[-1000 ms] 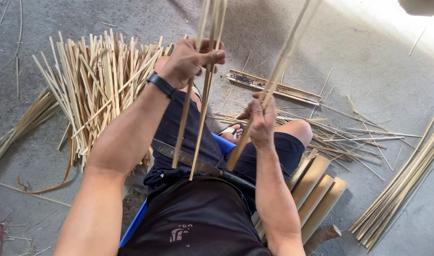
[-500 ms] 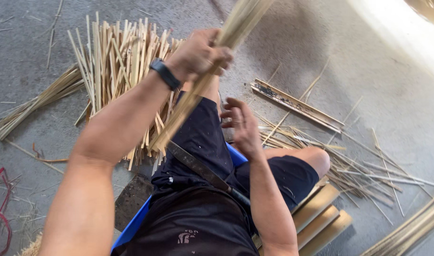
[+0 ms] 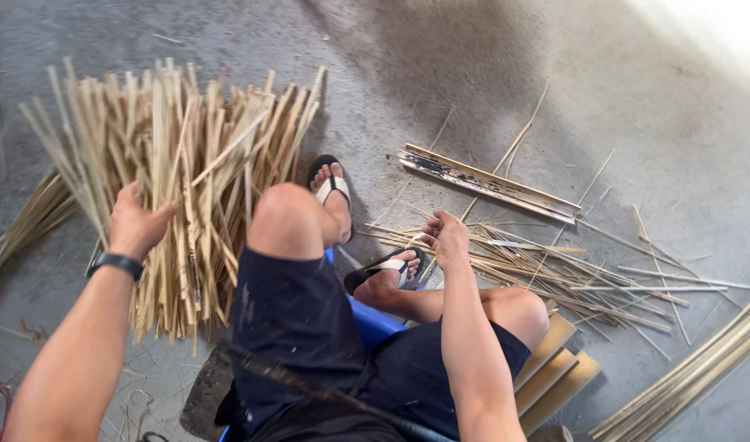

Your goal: The person sits on a low stool and uses a knife to split bamboo pieces into thin strips. They repeatedly split the bamboo, separate the strips, and place them into a pile on the floor.

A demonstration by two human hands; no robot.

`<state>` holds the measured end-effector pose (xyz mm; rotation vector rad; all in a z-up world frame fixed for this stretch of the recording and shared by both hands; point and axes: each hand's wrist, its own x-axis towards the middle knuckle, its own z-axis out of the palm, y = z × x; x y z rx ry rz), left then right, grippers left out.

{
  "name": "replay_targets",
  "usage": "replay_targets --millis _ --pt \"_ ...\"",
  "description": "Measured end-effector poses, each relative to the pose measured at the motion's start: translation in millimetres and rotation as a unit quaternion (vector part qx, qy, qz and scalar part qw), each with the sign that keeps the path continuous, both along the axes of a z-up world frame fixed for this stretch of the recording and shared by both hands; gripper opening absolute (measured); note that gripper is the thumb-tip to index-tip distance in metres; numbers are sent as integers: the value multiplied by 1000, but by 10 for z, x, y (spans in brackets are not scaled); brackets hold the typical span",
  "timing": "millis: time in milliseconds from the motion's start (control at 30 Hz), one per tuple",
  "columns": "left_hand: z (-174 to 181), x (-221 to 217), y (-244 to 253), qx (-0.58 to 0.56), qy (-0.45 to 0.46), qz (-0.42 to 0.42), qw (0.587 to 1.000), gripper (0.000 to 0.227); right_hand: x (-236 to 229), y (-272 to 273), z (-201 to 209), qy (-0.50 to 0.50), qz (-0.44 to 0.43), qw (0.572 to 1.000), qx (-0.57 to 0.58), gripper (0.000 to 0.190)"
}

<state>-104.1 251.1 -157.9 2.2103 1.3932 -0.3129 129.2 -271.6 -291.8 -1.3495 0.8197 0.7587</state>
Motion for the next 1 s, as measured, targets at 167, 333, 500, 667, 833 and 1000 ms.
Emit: replay_targets --millis 167,333,500,667,833,1000 --pt "284 431 -260 -48 9 -61 997 72 320 -3 -971 61 18 998 -9 29" --pt "611 865 -411 -33 -23 -159 986 58 623 93 -1661 123 -43 989 -69 39" --pt "650 757 -478 -41 34 -143 988 57 1033 215 -2005 195 -190 953 -132 58" --pt "492 293 -538 -76 -61 -125 987 49 1241 217 -2048 187 -255 944 -96 44" --pt "571 456 -609 -95 -101 -99 985 42 1183 134 -1836 94 -298 946 -88 33" --pt "766 1529 -879 -89 -213 -200 952 33 746 157 -1106 -98 -153 978 -104 33"
